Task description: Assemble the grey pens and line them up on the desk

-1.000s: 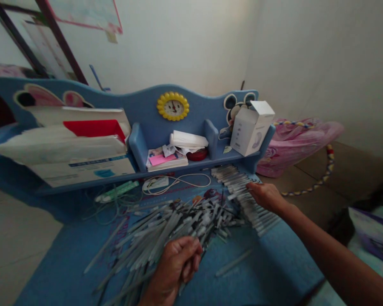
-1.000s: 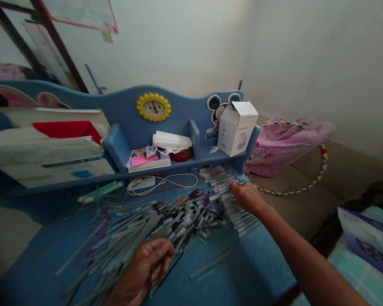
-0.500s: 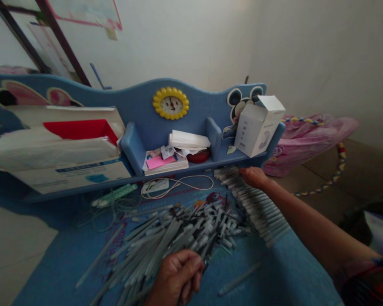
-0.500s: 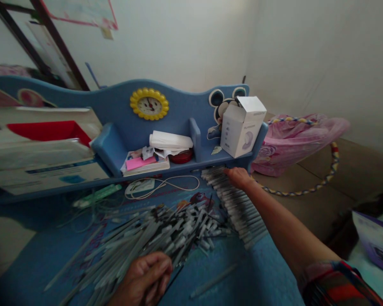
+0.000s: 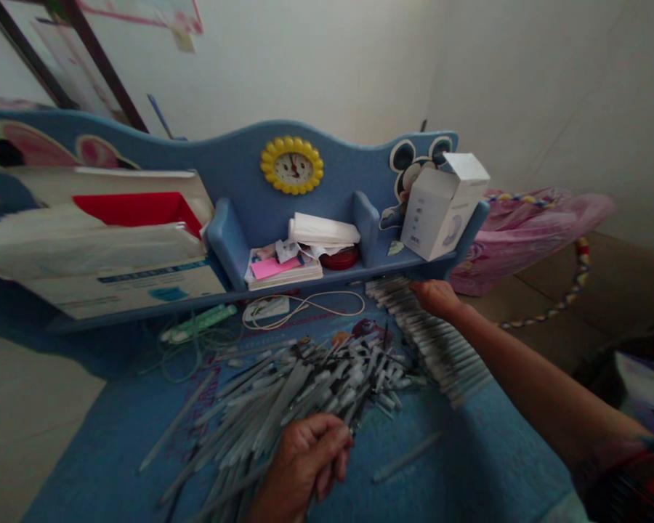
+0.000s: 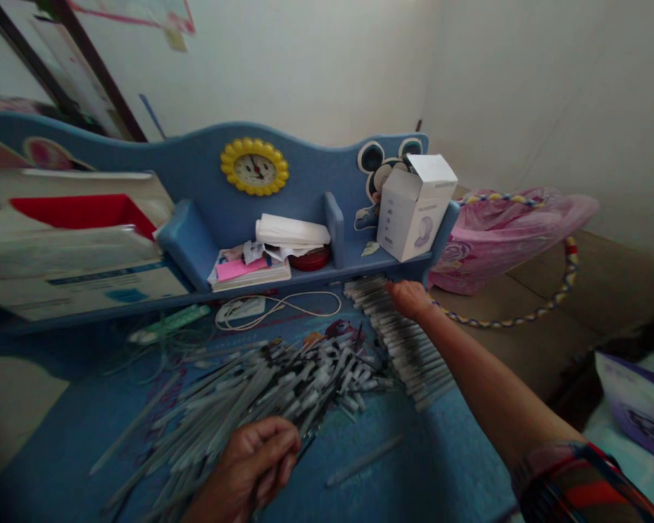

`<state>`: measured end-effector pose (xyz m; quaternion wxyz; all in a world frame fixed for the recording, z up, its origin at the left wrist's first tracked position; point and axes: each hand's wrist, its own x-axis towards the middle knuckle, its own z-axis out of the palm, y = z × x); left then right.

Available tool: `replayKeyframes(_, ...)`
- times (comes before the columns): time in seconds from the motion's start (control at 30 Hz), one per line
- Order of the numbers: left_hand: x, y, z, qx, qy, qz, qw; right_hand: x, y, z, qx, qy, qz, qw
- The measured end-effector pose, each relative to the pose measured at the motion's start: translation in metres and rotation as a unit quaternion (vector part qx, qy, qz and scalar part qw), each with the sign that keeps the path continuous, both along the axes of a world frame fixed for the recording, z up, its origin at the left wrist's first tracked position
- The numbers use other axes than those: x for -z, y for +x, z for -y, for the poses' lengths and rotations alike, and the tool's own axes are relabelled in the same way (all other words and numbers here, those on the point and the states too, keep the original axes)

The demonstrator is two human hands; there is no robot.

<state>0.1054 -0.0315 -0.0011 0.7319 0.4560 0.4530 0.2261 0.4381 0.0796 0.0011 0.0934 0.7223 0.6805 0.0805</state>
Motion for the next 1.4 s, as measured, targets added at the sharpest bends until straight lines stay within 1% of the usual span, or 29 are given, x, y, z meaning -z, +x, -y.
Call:
replayKeyframes(0.13,-0.001,0.001,0.0,-0.002,0.013,0.019,1.0,-0.006,-0.01,0.022,-0.018,0.005,-0.009,1.0)
replayKeyframes(0.23,-0.003,-0.004,-0.002,-0.04,0.027,0.037,0.998,-0.009,-0.024,0.045,-0.048,0.001,-0.027,0.998)
replayKeyframes(0.3,-0.004,-0.008,-0.004,-0.08,0.041,0.048,0.995,-0.01,-0.037,0.061,-0.076,-0.004,-0.041,0.996)
replayKeyframes(0.37,-0.005,-0.012,-0.007,-0.12,0.062,0.045,0.99,-0.011,-0.052,0.078,-0.108,-0.009,-0.056,0.993)
replayKeyframes(0.43,-0.005,-0.015,-0.009,-0.145,0.088,0.032,0.985,-0.012,-0.068,0.094,-0.147,-0.001,-0.062,0.987)
replayKeyframes(0.5,-0.004,-0.016,-0.01,-0.148,0.113,0.01,0.982,-0.014,-0.081,0.105,-0.177,0.024,-0.054,0.982)
replayKeyframes(0.57,-0.003,-0.015,-0.01,-0.134,0.141,-0.019,0.981,-0.015,-0.089,0.112,-0.186,0.051,-0.041,0.98)
replayKeyframes(0.7,-0.003,-0.01,-0.006,-0.086,0.227,-0.096,0.965,-0.018,-0.092,0.117,-0.168,0.066,-0.052,0.982)
replayKeyframes(0.83,-0.002,-0.007,0.001,-0.028,0.328,-0.148,0.933,-0.013,-0.095,0.129,-0.156,0.027,-0.091,0.983)
replayKeyframes(0.9,0.0,-0.005,0.004,-0.002,0.379,-0.178,0.908,-0.008,-0.102,0.137,-0.155,0.001,-0.102,0.983)
replayKeyframes(1.03,0.004,-0.001,0.008,0.036,0.477,-0.237,0.845,0.001,-0.121,0.151,-0.136,-0.029,-0.115,0.984)
replayKeyframes(1.13,0.008,0.0,0.008,0.058,0.515,-0.261,0.814,0.003,-0.13,0.157,-0.114,-0.039,-0.138,0.983)
replayKeyframes(1.2,0.01,0.0,0.007,0.06,0.524,-0.268,0.806,0.002,-0.13,0.163,-0.083,-0.042,-0.154,0.984)
replayKeyframes(1.27,0.011,0.0,0.006,0.052,0.525,-0.263,0.808,0.001,-0.124,0.171,-0.038,-0.04,-0.164,0.985)
replayKeyframes(1.33,0.011,-0.001,0.006,0.05,0.525,-0.247,0.813,0.002,-0.115,0.183,0.003,-0.033,-0.173,0.984)
replayKeyframes(1.4,0.011,0.001,0.009,0.07,0.53,-0.235,0.812,0.008,-0.106,0.2,0.036,-0.024,-0.192,0.98)
